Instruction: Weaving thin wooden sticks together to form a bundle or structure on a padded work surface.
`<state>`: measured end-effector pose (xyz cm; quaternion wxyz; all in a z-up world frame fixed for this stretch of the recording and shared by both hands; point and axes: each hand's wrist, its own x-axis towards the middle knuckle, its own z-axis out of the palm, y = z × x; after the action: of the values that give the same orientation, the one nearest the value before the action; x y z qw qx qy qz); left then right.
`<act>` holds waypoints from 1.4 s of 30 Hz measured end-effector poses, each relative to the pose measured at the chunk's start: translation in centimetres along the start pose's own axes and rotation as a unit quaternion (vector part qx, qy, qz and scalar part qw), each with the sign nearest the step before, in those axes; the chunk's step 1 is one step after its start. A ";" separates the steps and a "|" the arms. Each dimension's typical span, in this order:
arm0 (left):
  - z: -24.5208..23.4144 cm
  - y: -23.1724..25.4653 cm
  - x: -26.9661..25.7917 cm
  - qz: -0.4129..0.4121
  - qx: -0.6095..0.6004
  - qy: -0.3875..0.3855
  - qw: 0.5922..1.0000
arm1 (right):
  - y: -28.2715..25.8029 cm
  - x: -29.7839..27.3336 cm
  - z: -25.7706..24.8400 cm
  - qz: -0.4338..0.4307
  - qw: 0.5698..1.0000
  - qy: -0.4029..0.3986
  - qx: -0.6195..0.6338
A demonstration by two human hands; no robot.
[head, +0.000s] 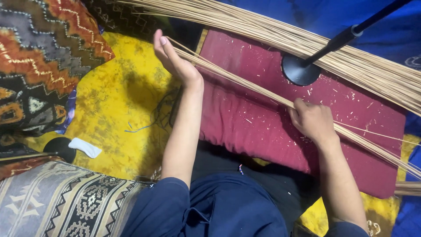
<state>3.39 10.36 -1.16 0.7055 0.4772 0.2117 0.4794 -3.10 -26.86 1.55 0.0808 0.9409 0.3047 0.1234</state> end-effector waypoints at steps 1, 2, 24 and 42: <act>0.0 0.0 0.1 -0.001 -0.001 -0.001 1.000 | -0.1 0.0 -0.1 0.002 1.000 0.000 -0.001; -0.1 0.1 0.2 -0.007 -0.024 0.009 1.000 | -0.1 0.0 -0.1 0.003 1.000 0.001 0.002; 0.0 0.2 1.3 -0.095 -0.204 -0.033 0.974 | 2.0 -1.5 1.5 0.031 0.995 -0.071 0.061; 0.0 -1.5 2.5 -0.090 -0.133 0.082 0.984 | -1.5 2.3 1.0 0.030 0.989 -0.099 0.107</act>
<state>5.23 12.48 -2.12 0.7832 0.3170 0.2458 0.4750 -1.82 -24.39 0.72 0.0057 0.9604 0.2785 -0.0011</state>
